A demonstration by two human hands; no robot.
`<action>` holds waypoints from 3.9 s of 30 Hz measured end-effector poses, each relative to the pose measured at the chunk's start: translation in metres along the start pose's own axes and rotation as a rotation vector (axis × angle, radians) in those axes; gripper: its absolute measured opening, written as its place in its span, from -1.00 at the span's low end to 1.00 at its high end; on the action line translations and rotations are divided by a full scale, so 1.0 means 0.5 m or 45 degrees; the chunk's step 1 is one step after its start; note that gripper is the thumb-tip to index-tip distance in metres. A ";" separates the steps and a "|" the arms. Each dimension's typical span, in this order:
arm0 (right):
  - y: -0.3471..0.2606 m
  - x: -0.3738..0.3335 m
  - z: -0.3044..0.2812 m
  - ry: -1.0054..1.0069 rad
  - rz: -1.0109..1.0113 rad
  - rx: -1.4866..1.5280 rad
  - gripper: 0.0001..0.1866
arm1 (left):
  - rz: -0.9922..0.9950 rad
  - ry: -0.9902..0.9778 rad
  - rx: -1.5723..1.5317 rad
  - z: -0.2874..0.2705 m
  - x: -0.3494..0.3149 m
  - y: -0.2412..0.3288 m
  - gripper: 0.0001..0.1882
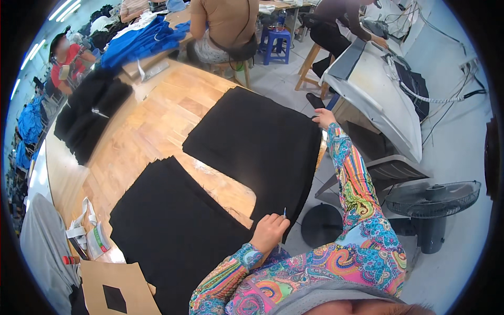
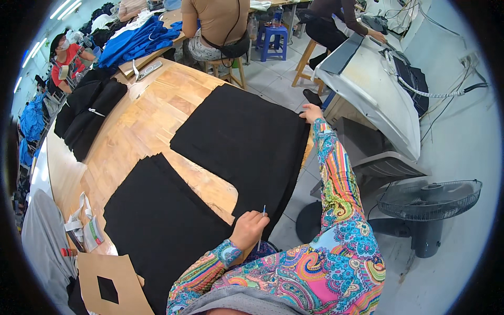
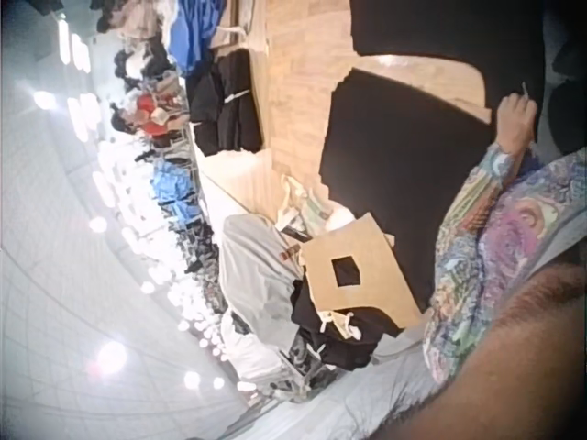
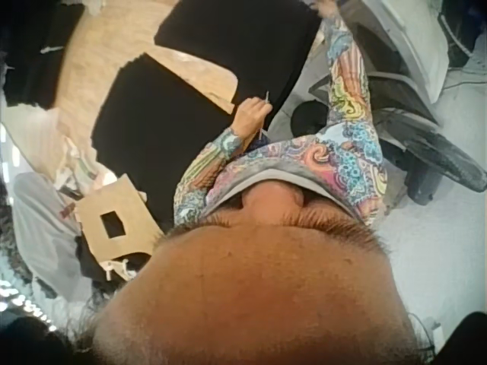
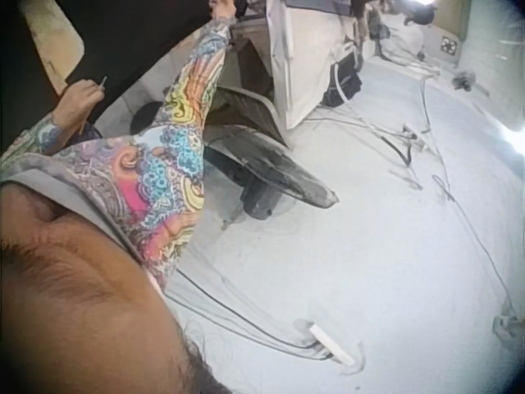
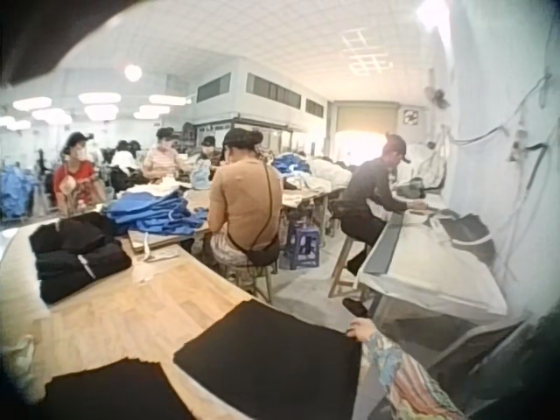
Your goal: The person uses a cardboard template and a white marking tool to trace patterns onto a stack of black fabric. They repeatedly position the template, trace the outline, and then lift the template to reveal the marked fabric underneath.
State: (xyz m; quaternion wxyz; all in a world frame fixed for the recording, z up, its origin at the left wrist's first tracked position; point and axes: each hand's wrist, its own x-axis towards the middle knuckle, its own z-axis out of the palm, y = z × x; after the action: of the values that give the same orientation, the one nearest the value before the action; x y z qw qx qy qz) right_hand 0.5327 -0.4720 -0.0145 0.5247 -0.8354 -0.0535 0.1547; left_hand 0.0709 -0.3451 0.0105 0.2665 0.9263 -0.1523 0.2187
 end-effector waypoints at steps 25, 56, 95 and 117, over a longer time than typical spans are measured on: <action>-0.014 -0.299 0.125 0.524 -0.853 -0.567 -0.63 | -0.794 0.552 -0.052 -0.139 0.080 -0.356 -0.89; 0.033 -0.376 0.126 0.437 -0.873 -0.733 -0.68 | -1.262 0.644 0.113 -0.193 0.122 -0.544 -0.79; 0.054 -0.356 0.125 0.696 -0.984 -0.450 -0.85 | -0.701 0.289 -0.358 -0.175 -0.158 0.027 -0.85; -0.060 -0.843 0.355 -0.898 -1.445 -0.445 -0.82 | -1.283 0.331 0.367 -0.304 -0.595 0.226 -0.84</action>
State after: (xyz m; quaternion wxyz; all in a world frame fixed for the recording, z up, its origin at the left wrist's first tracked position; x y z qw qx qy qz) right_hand 0.0799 -0.4123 0.0261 0.3333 -0.6503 -0.6741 0.1075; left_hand -0.2786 -0.3025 0.0304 0.2251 0.8771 0.3767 0.1953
